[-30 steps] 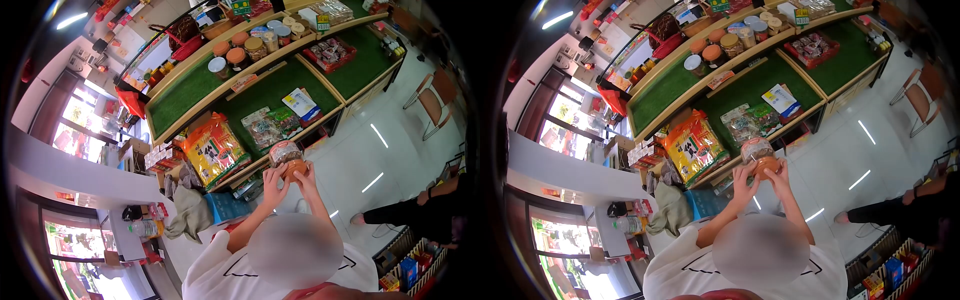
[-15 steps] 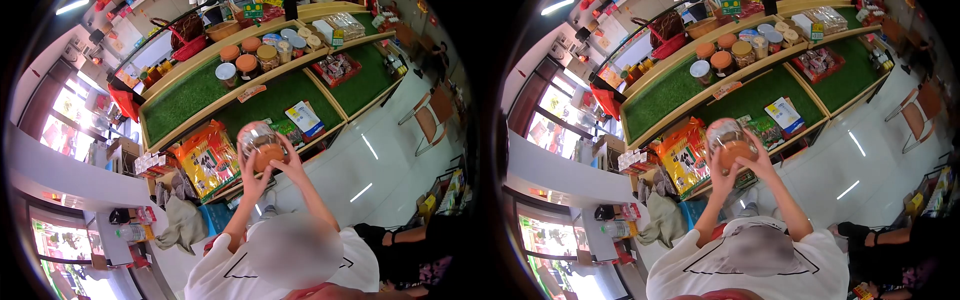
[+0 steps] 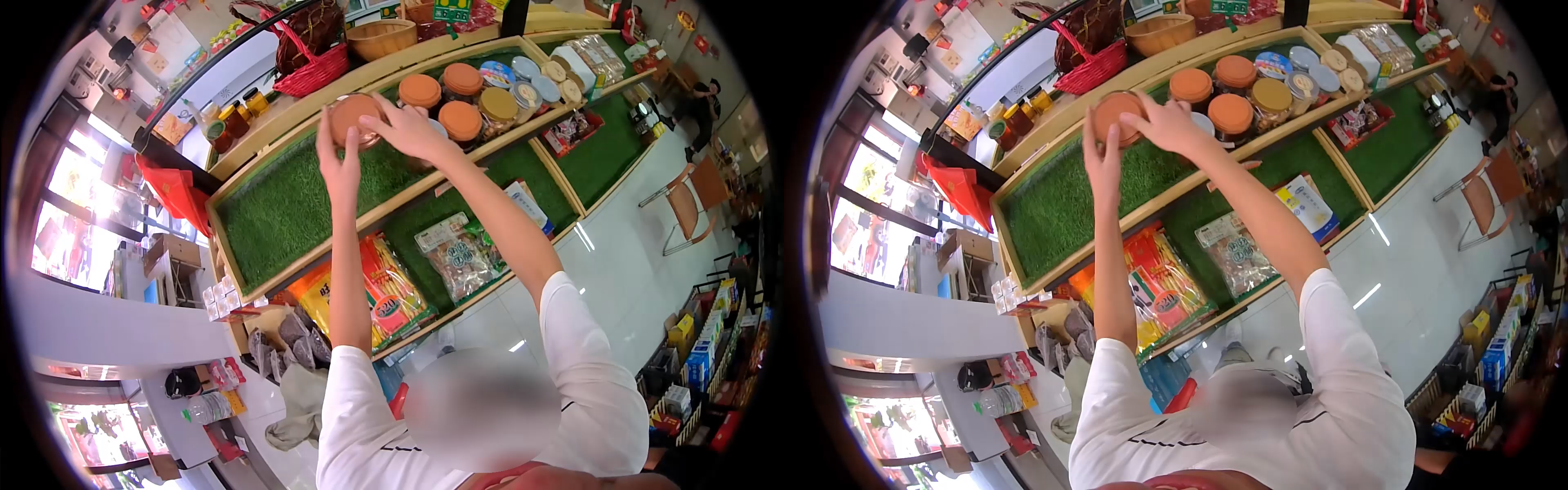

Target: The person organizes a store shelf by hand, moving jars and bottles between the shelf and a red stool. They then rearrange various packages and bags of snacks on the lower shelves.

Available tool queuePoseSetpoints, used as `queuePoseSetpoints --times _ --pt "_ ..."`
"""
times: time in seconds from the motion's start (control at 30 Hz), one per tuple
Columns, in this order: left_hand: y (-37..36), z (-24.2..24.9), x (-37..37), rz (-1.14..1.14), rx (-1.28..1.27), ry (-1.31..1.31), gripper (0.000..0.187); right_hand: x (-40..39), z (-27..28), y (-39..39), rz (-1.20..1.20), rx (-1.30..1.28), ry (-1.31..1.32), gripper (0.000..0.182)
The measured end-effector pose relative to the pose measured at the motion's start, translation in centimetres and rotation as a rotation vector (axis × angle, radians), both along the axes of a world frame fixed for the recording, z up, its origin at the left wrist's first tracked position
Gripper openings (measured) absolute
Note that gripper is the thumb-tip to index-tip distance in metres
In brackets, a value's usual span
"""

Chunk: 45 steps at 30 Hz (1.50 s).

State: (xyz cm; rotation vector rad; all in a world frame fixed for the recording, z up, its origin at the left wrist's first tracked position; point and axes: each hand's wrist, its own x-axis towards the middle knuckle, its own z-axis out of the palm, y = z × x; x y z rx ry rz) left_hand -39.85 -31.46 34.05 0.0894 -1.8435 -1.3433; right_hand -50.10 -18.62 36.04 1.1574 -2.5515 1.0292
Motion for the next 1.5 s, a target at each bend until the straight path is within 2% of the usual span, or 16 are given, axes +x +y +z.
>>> queuePoseSetpoints --times 0.17,0.2,0.3,0.5,0.57,0.67,0.77,0.93,1.07,1.1,1.2,1.23,1.27,1.3,1.4,1.5 --pt "-2.5 -3.5 -6.2 -0.108 0.103 -0.297 0.061 -5.5 -2.1 -0.4 -0.065 0.35 -0.106 0.076" --pt "-2.6 -4.3 -7.0 -0.094 0.06 -0.335 0.062 -5.6 -1.9 -0.1 -0.068 0.454 -0.028 0.062" --pt "-2.5 -4.5 -8.0 -0.04 0.022 -0.425 0.064 -5.3 -2.5 -0.1 -0.157 0.165 -0.062 0.045" --pt "-2.1 -5.4 -8.8 0.083 -0.103 -0.449 0.069 -5.0 -5.1 -1.4 -0.325 -0.219 0.511 0.022" --pt "-1.8 -5.8 -8.5 0.072 -0.101 -0.445 0.072 -5.1 -5.1 -0.9 -0.256 -0.29 0.443 0.02" --pt "-2.2 -8.3 -7.9 -0.169 0.343 -0.346 0.076 -3.9 -4.6 1.1 -0.177 -0.421 0.349 0.018" --pt "-0.9 -9.2 -4.6 -0.087 0.257 -0.395 0.075 -1.7 -3.9 4.7 -0.147 -0.479 0.302 0.02" --pt "4.9 -9.5 3.7 -0.043 0.225 -0.265 0.058 6.5 -6.4 14.2 -0.151 -0.538 0.215 0.021" --pt "14.1 -11.7 14.5 0.046 0.15 -0.166 0.03 16.0 -20.2 24.9 -0.169 -0.348 -0.101 0.026" --pt "17.0 -13.5 17.7 0.073 0.241 -0.264 0.022 18.7 -24.7 27.9 -0.156 -0.328 -0.149 0.026" --pt "23.5 -22.5 28.3 0.117 0.117 -0.528 0.024 28.3 -40.2 38.3 -0.293 0.017 -0.446 0.022" --pt "25.4 -23.6 32.3 0.097 0.01 -0.709 0.025 31.3 -45.4 42.6 -0.293 0.082 -0.803 0.027" --pt "26.4 -26.0 36.1 0.045 -0.135 -0.71 0.027 34.5 -49.1 46.5 -0.329 0.174 -0.906 0.028" --pt "26.9 -28.5 39.5 0.051 -0.048 -0.84 0.028 36.9 -52.5 50.5 -0.199 0.42 -0.872 0.034" --pt "29.4 -36.3 51.6 0.17 0.244 -1.217 0.031 39.6 -54.9 57.4 -0.048 0.924 -1.324 0.038" --pt "29.6 -45.4 62.6 0.238 0.261 -1.708 0.035 38.5 -53.9 60.2 -0.102 1.092 -1.524 0.037"
